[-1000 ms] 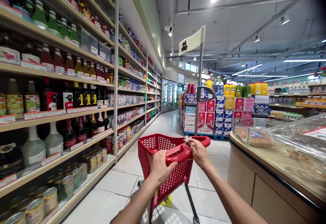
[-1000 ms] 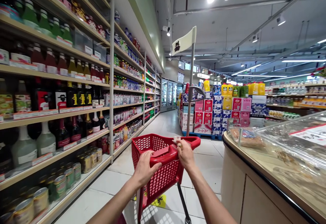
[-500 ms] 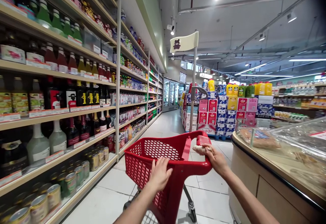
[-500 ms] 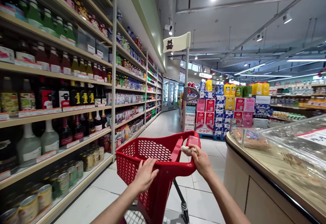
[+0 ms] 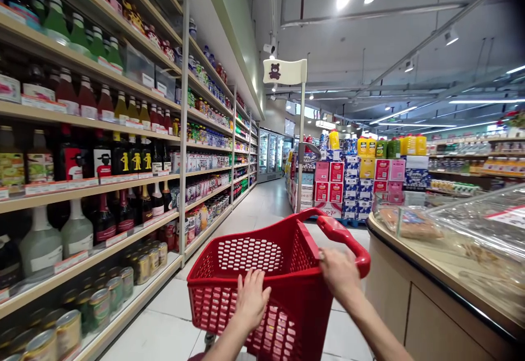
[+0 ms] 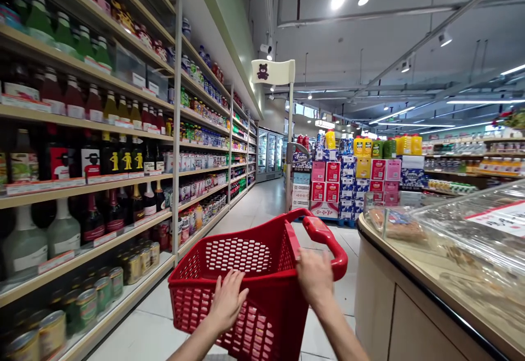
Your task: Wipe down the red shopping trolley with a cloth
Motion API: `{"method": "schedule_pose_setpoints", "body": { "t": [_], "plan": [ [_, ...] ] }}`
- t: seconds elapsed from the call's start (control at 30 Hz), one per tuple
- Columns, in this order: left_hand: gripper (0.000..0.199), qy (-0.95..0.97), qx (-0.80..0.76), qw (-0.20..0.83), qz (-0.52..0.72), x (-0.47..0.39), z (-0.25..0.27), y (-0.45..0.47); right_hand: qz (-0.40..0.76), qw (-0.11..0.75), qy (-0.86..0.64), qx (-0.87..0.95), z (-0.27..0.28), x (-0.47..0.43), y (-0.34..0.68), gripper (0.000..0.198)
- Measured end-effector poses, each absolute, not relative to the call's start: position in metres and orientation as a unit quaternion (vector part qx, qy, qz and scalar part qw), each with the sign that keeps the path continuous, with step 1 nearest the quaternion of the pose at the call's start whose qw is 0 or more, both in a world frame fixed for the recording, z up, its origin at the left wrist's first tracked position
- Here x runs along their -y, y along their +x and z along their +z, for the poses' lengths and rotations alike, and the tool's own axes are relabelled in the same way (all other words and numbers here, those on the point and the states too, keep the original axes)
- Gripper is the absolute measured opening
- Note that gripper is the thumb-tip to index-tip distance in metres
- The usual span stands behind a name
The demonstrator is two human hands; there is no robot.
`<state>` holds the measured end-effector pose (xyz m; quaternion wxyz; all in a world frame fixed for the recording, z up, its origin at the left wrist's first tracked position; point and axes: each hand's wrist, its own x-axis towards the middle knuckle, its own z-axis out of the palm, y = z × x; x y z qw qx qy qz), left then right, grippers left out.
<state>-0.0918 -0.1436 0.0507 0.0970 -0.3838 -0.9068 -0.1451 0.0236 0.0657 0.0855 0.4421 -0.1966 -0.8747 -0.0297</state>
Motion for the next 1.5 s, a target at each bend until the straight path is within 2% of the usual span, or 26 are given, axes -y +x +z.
{"method": "schedule_pose_setpoints", "body": {
  "t": [0.17,0.27,0.43,0.67,0.8,0.87,1.0,1.07,1.27,1.43,1.5],
  "plan": [
    [0.050,-0.435,0.882,0.104,-0.150,0.125,0.030,-0.082,-0.040,0.421,-0.055,0.904,0.055,-0.023,-0.007,0.031],
    [0.052,-0.443,0.875,0.104,-0.163,0.117,0.023,-0.077,-0.057,0.424,-0.077,0.900,0.057,-0.061,0.012,0.033],
    [0.056,-0.440,0.875,0.102,-0.177,0.110,0.020,-0.071,-0.109,0.442,-0.225,0.861,0.072,-0.113,0.036,0.036],
    [0.060,-0.448,0.871,0.114,-0.163,0.119,0.019,-0.080,-0.116,0.411,-0.080,0.901,0.064,-0.081,0.020,0.039],
    [0.060,-0.449,0.872,0.121,-0.151,0.124,0.021,-0.083,-0.104,0.458,-0.238,0.850,0.082,-0.113,0.038,0.034],
    [0.061,-0.444,0.875,0.132,-0.139,0.124,0.022,-0.082,-0.106,0.460,-0.261,0.842,0.081,-0.106,0.035,0.034],
    [0.060,-0.432,0.882,0.155,-0.107,0.122,0.022,-0.077,-0.114,0.435,-0.096,0.888,0.063,-0.065,0.017,0.034],
    [0.060,-0.429,0.885,0.159,-0.091,0.120,0.021,-0.074,-0.108,0.443,-0.066,0.887,0.063,-0.069,0.021,0.034],
    [0.064,-0.433,0.886,0.153,-0.068,0.117,0.022,-0.071,-0.132,0.498,-0.268,0.814,0.083,-0.123,0.052,0.035],
    [0.065,-0.421,0.892,0.153,-0.061,0.121,0.019,-0.078,-0.138,0.478,-0.086,0.863,0.053,-0.064,0.017,0.033],
    [0.066,-0.416,0.894,0.157,-0.054,0.122,0.016,-0.080,-0.127,0.471,-0.058,0.871,0.051,-0.065,0.017,0.034]
  ]
}}
